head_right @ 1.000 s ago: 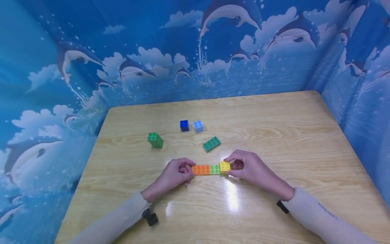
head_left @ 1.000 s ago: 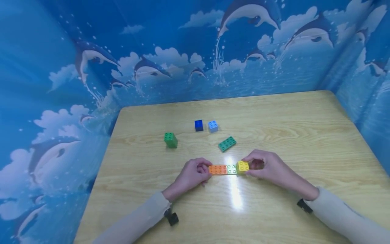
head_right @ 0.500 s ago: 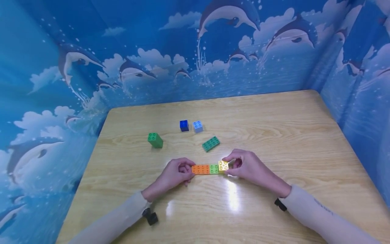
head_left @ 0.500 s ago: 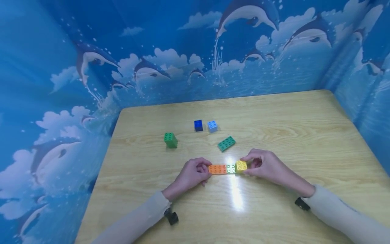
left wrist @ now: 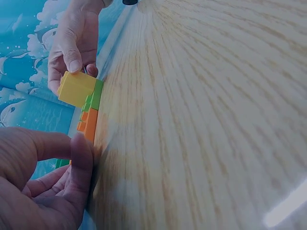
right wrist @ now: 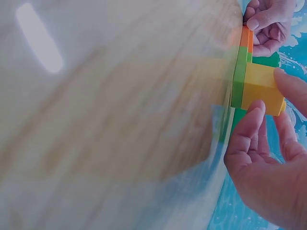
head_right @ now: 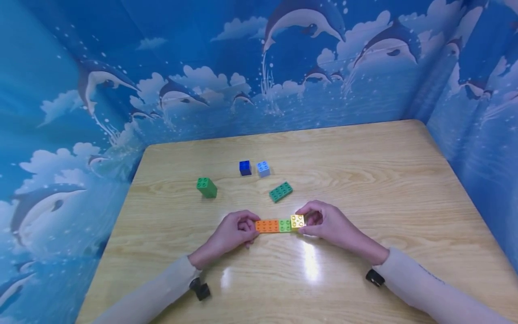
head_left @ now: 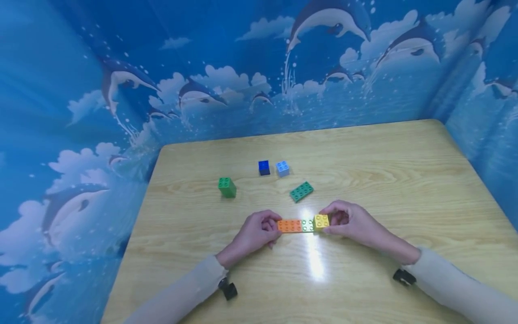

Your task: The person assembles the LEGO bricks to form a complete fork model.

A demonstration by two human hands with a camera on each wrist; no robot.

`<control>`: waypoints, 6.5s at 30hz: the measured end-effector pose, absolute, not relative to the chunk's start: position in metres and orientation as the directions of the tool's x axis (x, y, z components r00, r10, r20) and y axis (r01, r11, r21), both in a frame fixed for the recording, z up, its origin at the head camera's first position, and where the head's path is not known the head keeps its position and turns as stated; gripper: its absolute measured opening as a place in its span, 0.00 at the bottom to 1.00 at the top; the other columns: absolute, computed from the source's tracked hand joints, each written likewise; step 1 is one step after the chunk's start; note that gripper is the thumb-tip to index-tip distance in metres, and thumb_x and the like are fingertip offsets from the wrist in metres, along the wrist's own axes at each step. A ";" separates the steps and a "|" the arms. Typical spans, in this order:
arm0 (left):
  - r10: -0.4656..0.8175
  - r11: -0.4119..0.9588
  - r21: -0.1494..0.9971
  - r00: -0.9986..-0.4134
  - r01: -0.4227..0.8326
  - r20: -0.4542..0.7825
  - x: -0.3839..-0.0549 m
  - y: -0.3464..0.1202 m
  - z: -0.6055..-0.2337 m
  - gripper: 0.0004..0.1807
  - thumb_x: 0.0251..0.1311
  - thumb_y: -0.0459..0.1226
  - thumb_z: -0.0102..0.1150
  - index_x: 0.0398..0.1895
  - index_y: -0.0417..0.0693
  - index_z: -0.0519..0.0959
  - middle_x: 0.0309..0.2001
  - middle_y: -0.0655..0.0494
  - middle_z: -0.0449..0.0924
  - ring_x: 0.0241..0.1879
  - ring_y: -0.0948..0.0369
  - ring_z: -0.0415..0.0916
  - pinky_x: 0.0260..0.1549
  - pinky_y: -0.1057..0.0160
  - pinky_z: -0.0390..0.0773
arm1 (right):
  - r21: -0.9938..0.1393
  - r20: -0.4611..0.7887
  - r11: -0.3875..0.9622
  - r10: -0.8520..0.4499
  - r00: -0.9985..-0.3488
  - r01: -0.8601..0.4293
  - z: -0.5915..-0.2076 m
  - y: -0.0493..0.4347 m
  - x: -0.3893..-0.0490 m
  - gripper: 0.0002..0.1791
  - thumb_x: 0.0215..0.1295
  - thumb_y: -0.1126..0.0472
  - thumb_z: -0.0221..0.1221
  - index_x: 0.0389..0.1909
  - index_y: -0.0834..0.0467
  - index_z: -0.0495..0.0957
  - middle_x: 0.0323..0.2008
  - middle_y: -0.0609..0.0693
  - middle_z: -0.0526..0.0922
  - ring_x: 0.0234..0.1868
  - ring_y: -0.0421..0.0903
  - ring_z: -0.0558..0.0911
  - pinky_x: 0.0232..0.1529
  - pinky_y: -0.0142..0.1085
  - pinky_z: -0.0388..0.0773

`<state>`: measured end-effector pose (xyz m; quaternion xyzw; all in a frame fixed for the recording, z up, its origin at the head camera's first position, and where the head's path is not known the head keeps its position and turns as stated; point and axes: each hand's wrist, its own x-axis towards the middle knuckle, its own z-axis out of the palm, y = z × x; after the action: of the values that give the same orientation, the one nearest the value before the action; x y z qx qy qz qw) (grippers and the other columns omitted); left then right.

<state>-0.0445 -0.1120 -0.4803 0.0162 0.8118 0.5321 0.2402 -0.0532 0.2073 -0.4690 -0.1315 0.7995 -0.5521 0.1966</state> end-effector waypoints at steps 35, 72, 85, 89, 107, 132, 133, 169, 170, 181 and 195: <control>0.268 0.457 0.867 -0.899 -0.198 -0.346 -0.041 -0.118 -0.480 0.25 0.61 0.31 0.80 0.60 0.47 0.82 0.37 0.55 0.85 0.34 0.57 0.83 0.31 0.65 0.83 | -0.886 -0.035 0.436 -0.402 -0.915 -0.158 -0.455 0.179 -0.137 0.25 0.77 0.57 0.69 0.69 0.62 0.79 0.58 0.57 0.85 0.53 0.50 0.84 0.54 0.39 0.84; 0.275 0.429 0.877 -0.894 -0.216 -0.354 -0.044 -0.114 -0.479 0.23 0.63 0.28 0.76 0.60 0.48 0.82 0.37 0.55 0.85 0.31 0.58 0.84 0.26 0.65 0.84 | -0.845 -0.110 0.502 -0.503 -0.857 -0.186 -0.469 0.119 -0.217 0.28 0.71 0.65 0.72 0.69 0.62 0.78 0.61 0.58 0.83 0.60 0.56 0.82 0.63 0.52 0.80; 0.279 0.447 0.873 -0.896 -0.198 -0.346 -0.040 -0.113 -0.481 0.22 0.62 0.28 0.76 0.58 0.48 0.83 0.36 0.55 0.84 0.31 0.58 0.83 0.28 0.66 0.83 | -0.857 -0.144 0.504 -0.441 -0.886 -0.111 -0.474 0.122 -0.207 0.26 0.71 0.60 0.74 0.66 0.62 0.80 0.50 0.56 0.84 0.51 0.52 0.81 0.54 0.46 0.81; 0.281 0.455 0.872 -0.901 -0.179 -0.332 -0.041 -0.113 -0.480 0.22 0.62 0.28 0.76 0.58 0.49 0.83 0.36 0.56 0.84 0.32 0.58 0.82 0.29 0.66 0.83 | -0.862 -0.125 0.493 -0.427 -0.896 -0.114 -0.472 0.125 -0.202 0.26 0.72 0.59 0.73 0.66 0.63 0.79 0.51 0.56 0.84 0.53 0.53 0.82 0.57 0.47 0.81; 0.312 0.503 0.859 -0.908 -0.091 -0.279 -0.045 -0.113 -0.479 0.21 0.60 0.26 0.76 0.56 0.46 0.84 0.35 0.58 0.82 0.33 0.60 0.81 0.32 0.66 0.83 | -0.899 -0.091 0.425 -0.416 -0.905 -0.105 -0.456 0.134 -0.173 0.25 0.74 0.58 0.69 0.66 0.65 0.78 0.53 0.58 0.83 0.55 0.54 0.82 0.61 0.50 0.82; 0.299 0.501 0.858 -0.907 -0.116 -0.297 -0.043 -0.114 -0.480 0.22 0.60 0.27 0.76 0.58 0.46 0.84 0.36 0.57 0.83 0.33 0.60 0.81 0.32 0.65 0.83 | -0.944 -0.056 0.319 -0.396 -0.916 -0.081 -0.442 0.158 -0.125 0.23 0.73 0.59 0.72 0.63 0.63 0.79 0.51 0.57 0.84 0.52 0.53 0.82 0.51 0.34 0.83; 0.295 0.500 0.857 -0.906 -0.124 -0.303 -0.043 -0.115 -0.479 0.22 0.60 0.27 0.76 0.58 0.46 0.84 0.36 0.57 0.83 0.33 0.59 0.82 0.32 0.65 0.83 | -0.943 -0.050 0.321 -0.400 -0.915 -0.089 -0.442 0.159 -0.122 0.23 0.73 0.59 0.72 0.63 0.63 0.79 0.51 0.57 0.84 0.52 0.52 0.82 0.51 0.34 0.83; 0.201 0.399 0.858 -0.882 -0.323 -0.426 -0.038 -0.116 -0.482 0.27 0.64 0.32 0.77 0.65 0.57 0.81 0.27 0.52 0.84 0.15 0.60 0.73 0.13 0.69 0.68 | -0.734 -0.017 0.585 -0.524 -0.852 -0.345 -0.447 0.163 -0.059 0.23 0.65 0.61 0.77 0.60 0.52 0.84 0.54 0.45 0.86 0.57 0.53 0.85 0.57 0.55 0.84; 0.200 0.405 0.858 -0.885 -0.316 -0.421 -0.038 -0.116 -0.482 0.26 0.64 0.32 0.76 0.65 0.56 0.81 0.27 0.52 0.84 0.15 0.60 0.74 0.15 0.68 0.69 | -0.725 -0.020 0.595 -0.521 -0.853 -0.347 -0.447 0.163 -0.058 0.23 0.65 0.61 0.77 0.60 0.52 0.84 0.54 0.45 0.86 0.57 0.52 0.85 0.57 0.54 0.84; 0.215 0.434 0.856 -0.891 -0.280 -0.400 -0.039 -0.114 -0.481 0.23 0.64 0.30 0.75 0.61 0.55 0.84 0.28 0.52 0.85 0.16 0.60 0.75 0.18 0.67 0.73 | -0.675 0.014 0.628 -0.514 -0.857 -0.388 -0.456 0.160 -0.053 0.24 0.61 0.64 0.79 0.58 0.53 0.85 0.53 0.47 0.86 0.55 0.49 0.83 0.56 0.51 0.84; 0.216 0.452 0.856 -0.900 -0.250 -0.378 -0.040 -0.114 -0.480 0.21 0.64 0.30 0.77 0.58 0.53 0.87 0.27 0.53 0.85 0.16 0.60 0.75 0.15 0.70 0.71 | -0.640 0.127 0.601 -0.533 -0.837 -0.479 -0.458 0.160 -0.050 0.22 0.58 0.65 0.81 0.54 0.55 0.88 0.51 0.49 0.88 0.52 0.48 0.85 0.52 0.48 0.86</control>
<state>-0.0401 -0.1143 -0.4802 -0.0104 0.8224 0.5233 0.2229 -0.0504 0.1603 -0.4583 -0.2831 0.8938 -0.3456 0.0385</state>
